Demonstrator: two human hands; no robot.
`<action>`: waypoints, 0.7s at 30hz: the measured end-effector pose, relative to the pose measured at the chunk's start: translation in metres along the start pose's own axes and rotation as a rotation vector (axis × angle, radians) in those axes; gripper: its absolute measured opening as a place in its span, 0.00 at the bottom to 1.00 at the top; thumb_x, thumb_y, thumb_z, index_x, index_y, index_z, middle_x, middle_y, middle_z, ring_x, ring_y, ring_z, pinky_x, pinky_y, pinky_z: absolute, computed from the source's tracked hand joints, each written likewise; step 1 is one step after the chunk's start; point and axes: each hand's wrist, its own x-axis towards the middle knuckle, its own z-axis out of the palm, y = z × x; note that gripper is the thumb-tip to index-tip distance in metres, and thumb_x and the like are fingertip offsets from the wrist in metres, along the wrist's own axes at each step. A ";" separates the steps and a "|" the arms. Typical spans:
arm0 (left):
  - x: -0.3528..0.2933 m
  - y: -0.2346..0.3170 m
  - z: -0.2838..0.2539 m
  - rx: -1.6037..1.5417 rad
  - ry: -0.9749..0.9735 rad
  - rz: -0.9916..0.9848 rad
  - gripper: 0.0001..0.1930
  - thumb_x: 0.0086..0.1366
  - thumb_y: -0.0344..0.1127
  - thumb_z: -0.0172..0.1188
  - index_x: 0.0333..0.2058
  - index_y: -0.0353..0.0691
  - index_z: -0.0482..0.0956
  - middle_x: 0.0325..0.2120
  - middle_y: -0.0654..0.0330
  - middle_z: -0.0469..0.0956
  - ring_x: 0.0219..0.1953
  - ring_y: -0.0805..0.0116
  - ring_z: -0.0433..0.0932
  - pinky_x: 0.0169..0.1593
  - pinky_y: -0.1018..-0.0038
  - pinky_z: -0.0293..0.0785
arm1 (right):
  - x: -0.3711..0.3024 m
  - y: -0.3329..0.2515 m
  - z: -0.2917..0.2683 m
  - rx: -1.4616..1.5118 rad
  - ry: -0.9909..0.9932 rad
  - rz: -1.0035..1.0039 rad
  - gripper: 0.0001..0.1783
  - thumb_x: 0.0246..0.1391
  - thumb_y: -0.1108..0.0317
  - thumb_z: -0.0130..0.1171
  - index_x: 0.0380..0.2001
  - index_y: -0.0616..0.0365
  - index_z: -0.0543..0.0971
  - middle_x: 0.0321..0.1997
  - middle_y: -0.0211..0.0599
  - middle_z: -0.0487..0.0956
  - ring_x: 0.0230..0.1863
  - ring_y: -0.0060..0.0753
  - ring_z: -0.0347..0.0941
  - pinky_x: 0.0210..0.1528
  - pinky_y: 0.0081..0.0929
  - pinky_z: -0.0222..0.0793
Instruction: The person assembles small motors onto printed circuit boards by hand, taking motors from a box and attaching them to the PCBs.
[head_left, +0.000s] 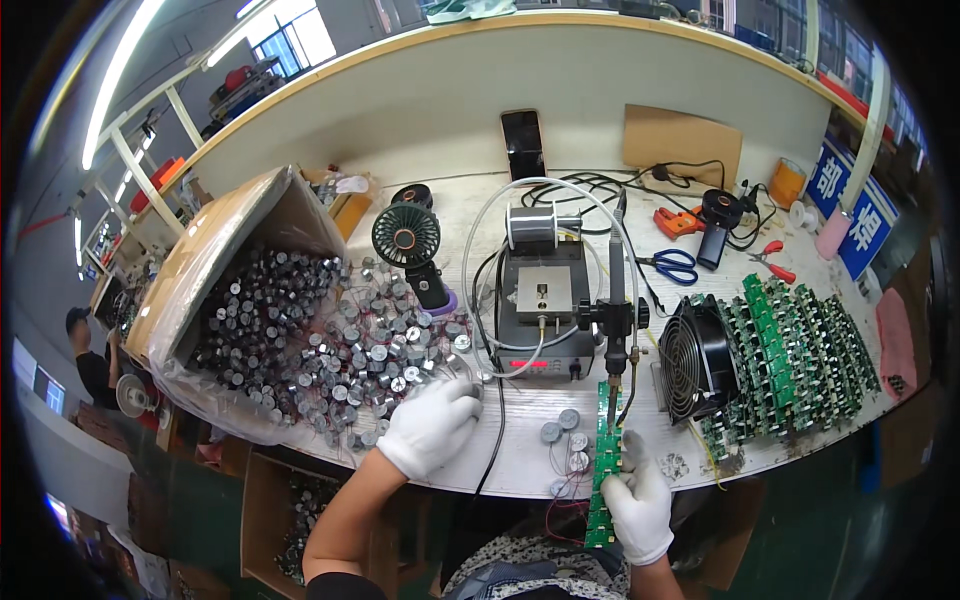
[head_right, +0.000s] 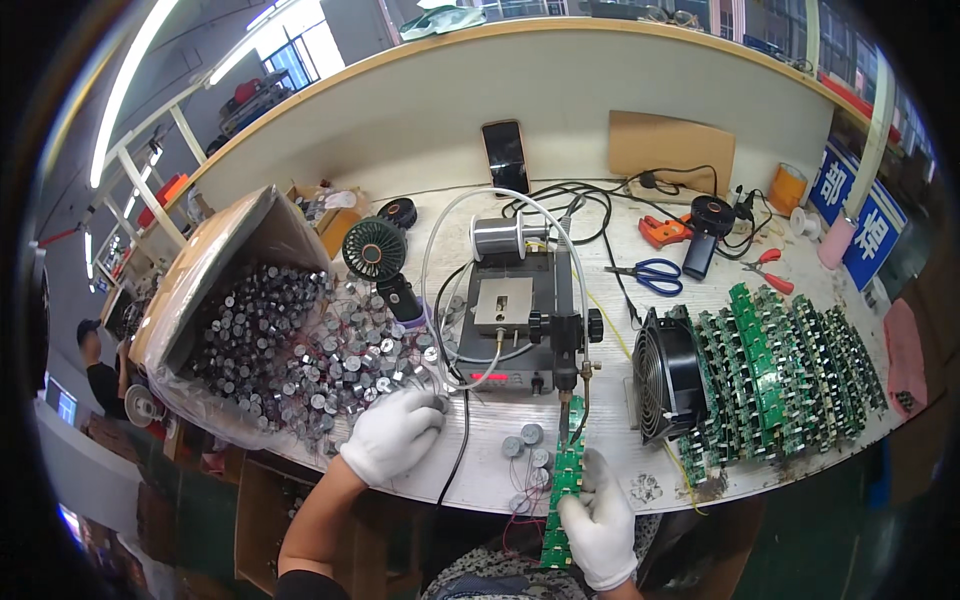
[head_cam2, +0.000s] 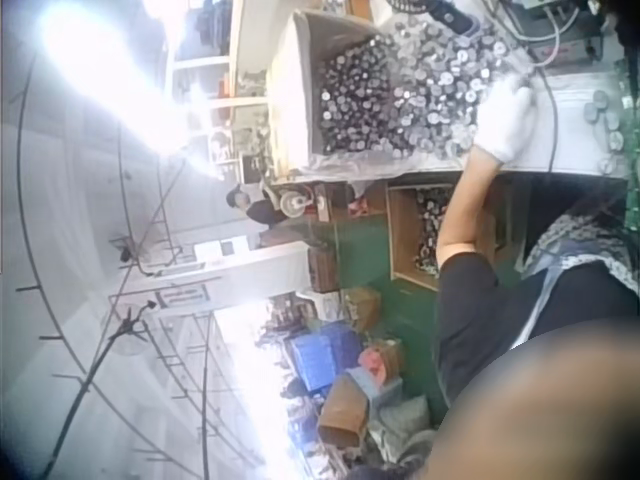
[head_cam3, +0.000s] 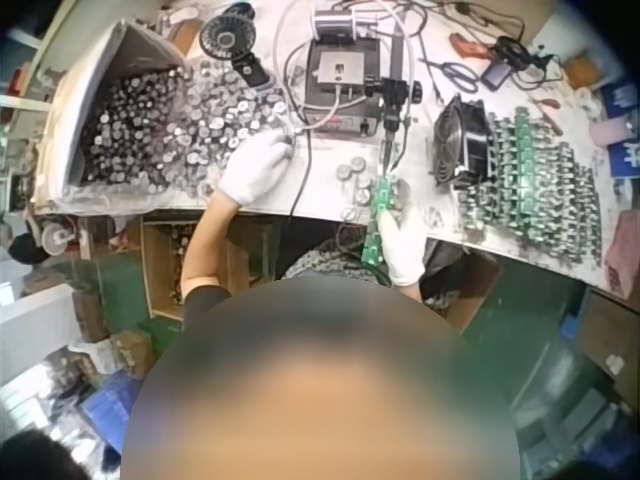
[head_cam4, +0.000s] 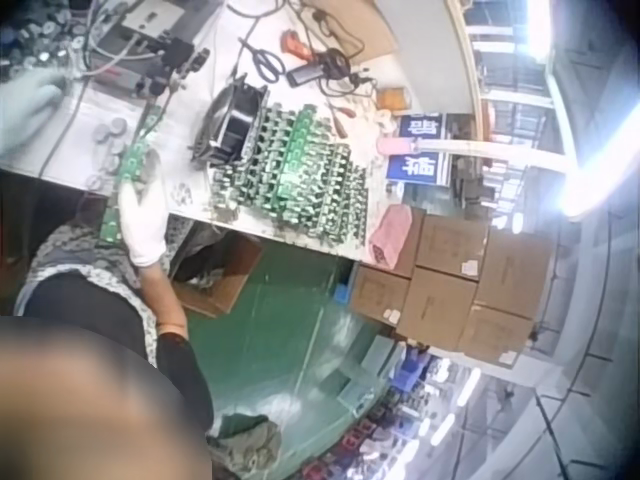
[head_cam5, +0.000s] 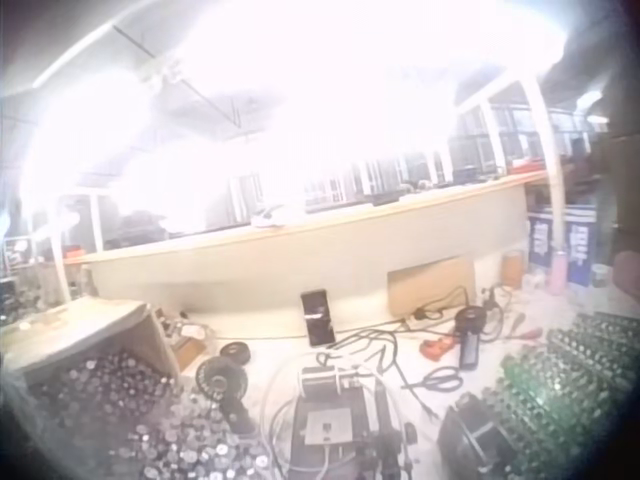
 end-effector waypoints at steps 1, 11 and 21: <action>-0.003 0.001 -0.005 -0.114 0.003 0.044 0.05 0.57 0.33 0.59 0.32 0.42 0.79 0.39 0.60 0.77 0.43 0.56 0.76 0.46 0.63 0.74 | 0.000 0.000 0.000 -0.003 0.002 -0.004 0.33 0.51 0.83 0.51 0.63 0.76 0.59 0.44 0.42 0.78 0.30 0.16 0.72 0.32 0.15 0.69; -0.017 0.013 -0.014 -0.175 0.470 -0.130 0.07 0.51 0.27 0.66 0.31 0.41 0.81 0.24 0.60 0.77 0.27 0.58 0.77 0.32 0.67 0.73 | 0.001 -0.006 -0.001 -0.194 -0.036 -0.049 0.31 0.49 0.83 0.52 0.59 0.76 0.65 0.43 0.39 0.78 0.28 0.14 0.70 0.30 0.14 0.68; 0.019 0.013 0.025 0.232 0.171 -0.147 0.14 0.53 0.47 0.65 0.33 0.46 0.77 0.29 0.62 0.77 0.38 0.58 0.74 0.42 0.61 0.70 | -0.002 -0.004 -0.004 -0.400 -0.029 -0.259 0.12 0.45 0.78 0.57 0.36 0.61 0.83 0.37 0.45 0.79 0.39 0.42 0.76 0.44 0.32 0.71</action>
